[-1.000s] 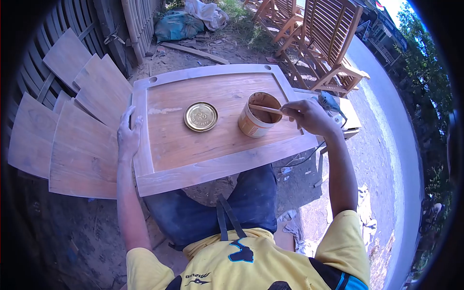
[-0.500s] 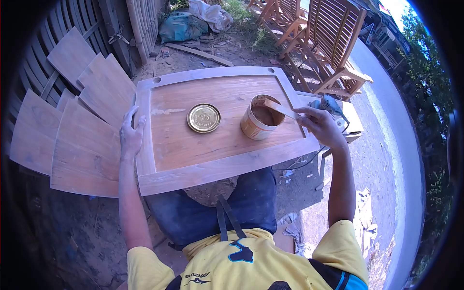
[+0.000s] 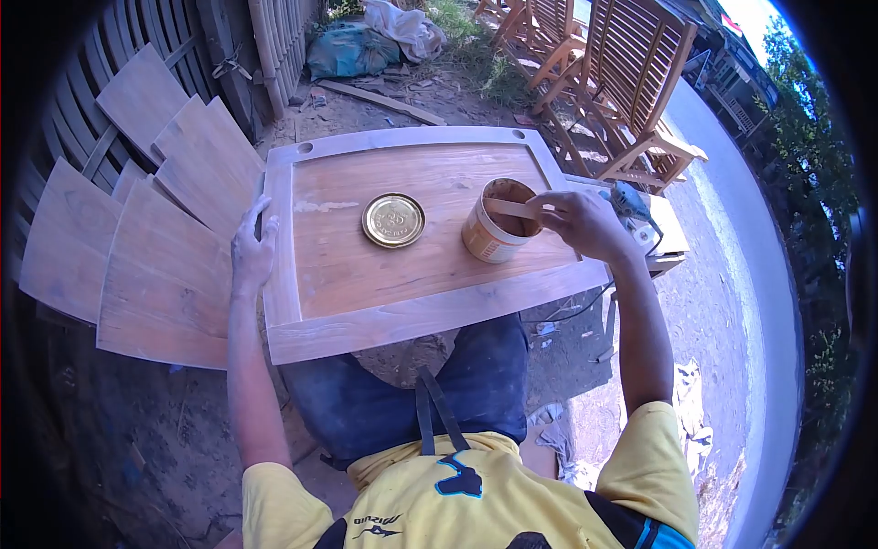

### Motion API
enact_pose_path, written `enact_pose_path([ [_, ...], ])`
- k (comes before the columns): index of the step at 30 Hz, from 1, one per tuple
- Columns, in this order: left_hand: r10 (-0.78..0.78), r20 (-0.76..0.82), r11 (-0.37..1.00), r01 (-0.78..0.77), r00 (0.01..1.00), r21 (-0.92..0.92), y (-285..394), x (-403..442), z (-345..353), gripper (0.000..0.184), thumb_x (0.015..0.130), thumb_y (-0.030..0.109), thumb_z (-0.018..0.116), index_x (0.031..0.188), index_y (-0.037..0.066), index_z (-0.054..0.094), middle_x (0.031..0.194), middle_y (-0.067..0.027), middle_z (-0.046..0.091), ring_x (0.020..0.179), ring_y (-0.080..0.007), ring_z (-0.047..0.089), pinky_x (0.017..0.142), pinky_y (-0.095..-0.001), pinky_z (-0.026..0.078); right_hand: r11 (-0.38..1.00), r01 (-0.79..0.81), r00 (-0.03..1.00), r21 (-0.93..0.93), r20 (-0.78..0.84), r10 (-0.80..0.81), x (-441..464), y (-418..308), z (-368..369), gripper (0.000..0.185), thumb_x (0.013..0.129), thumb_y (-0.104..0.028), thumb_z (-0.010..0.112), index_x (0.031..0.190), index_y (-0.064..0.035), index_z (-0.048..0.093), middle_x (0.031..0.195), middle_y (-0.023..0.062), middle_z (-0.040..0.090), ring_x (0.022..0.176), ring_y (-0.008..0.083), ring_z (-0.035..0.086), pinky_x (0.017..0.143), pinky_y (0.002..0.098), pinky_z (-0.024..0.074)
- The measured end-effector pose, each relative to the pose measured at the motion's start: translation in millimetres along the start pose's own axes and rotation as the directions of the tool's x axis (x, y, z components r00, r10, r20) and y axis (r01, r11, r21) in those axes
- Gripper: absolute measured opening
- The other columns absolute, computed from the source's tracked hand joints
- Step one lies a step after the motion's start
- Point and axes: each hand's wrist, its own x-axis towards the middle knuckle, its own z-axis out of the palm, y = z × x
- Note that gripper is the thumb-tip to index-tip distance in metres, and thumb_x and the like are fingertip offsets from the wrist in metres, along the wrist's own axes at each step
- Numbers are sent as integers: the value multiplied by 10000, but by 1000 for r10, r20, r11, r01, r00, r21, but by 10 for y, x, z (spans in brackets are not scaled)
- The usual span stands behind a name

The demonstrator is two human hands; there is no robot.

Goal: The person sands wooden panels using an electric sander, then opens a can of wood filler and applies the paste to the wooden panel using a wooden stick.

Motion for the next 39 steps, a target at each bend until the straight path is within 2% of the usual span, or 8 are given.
enact_pose_path([
  [3,4,-3,1000,-4,1000,-4,-5,-5,-2,426,1059,205,622,1442,20,636,1515,-176,634,1433,-335,579,1221,-433,429,995,69,984,-76,-160,-80,-6,-16,-10,245,1047,-271,705,1239,-127,755,898,147,780,858,284,768,776,443,580],
  [5,-5,-11,1000,5,1000,-10,19,-18,-3,424,1060,205,621,1441,19,637,1516,-176,633,1434,-336,579,1221,-433,429,961,-100,982,258,-129,137,-154,41,-42,212,1051,-232,706,1215,-100,722,841,109,756,756,208,747,706,400,572],
  [13,14,-10,1000,-14,1000,-2,-4,-2,3,418,1058,201,621,1432,16,645,1517,-174,631,1438,-333,575,1223,-431,426,912,-34,974,409,-190,121,-442,236,-38,252,1051,-169,689,1281,-82,743,808,69,734,696,146,698,723,341,567],
  [20,35,1,998,-35,999,60,227,-1,-63,466,1013,220,693,1422,1,641,1468,-193,650,1411,-351,588,1211,-439,438,996,-67,988,50,-138,73,-255,-23,-136,247,1025,-179,699,1249,-144,798,846,187,750,784,275,747,717,445,558],
  [22,66,-11,991,-64,998,117,630,42,-41,473,1000,226,713,1410,-1,648,1434,-199,666,1389,-358,603,1200,-445,448,971,154,985,-185,-48,-165,-79,-82,-168,253,997,-147,708,1228,-146,813,858,197,758,781,291,754,707,460,559],
  [26,381,321,924,-362,867,-120,1763,-137,257,429,970,235,760,1344,33,700,1365,-194,695,1303,-357,649,1133,-441,496,884,76,995,-461,-20,-96,136,-246,-204,228,954,-96,718,1137,-162,836,896,148,776,834,323,756,765,497,578],
  [31,494,542,812,-584,680,-6,1857,-166,1052,352,950,257,770,1225,38,751,1191,-164,721,1175,-357,676,1063,-464,528,926,18,1000,-377,-7,-22,-71,-312,-348,212,982,-160,747,1180,-174,822,919,105,760,850,276,738,790,465,571],
  [39,467,615,724,-674,635,147,1848,-146,1356,202,960,218,726,1036,36,771,1090,-123,703,1143,-293,657,1024,-449,535,972,139,986,-190,-67,-154,-44,-57,-249,243,1017,-126,691,1233,-134,801,954,147,763,887,313,739,829,457,568],
])
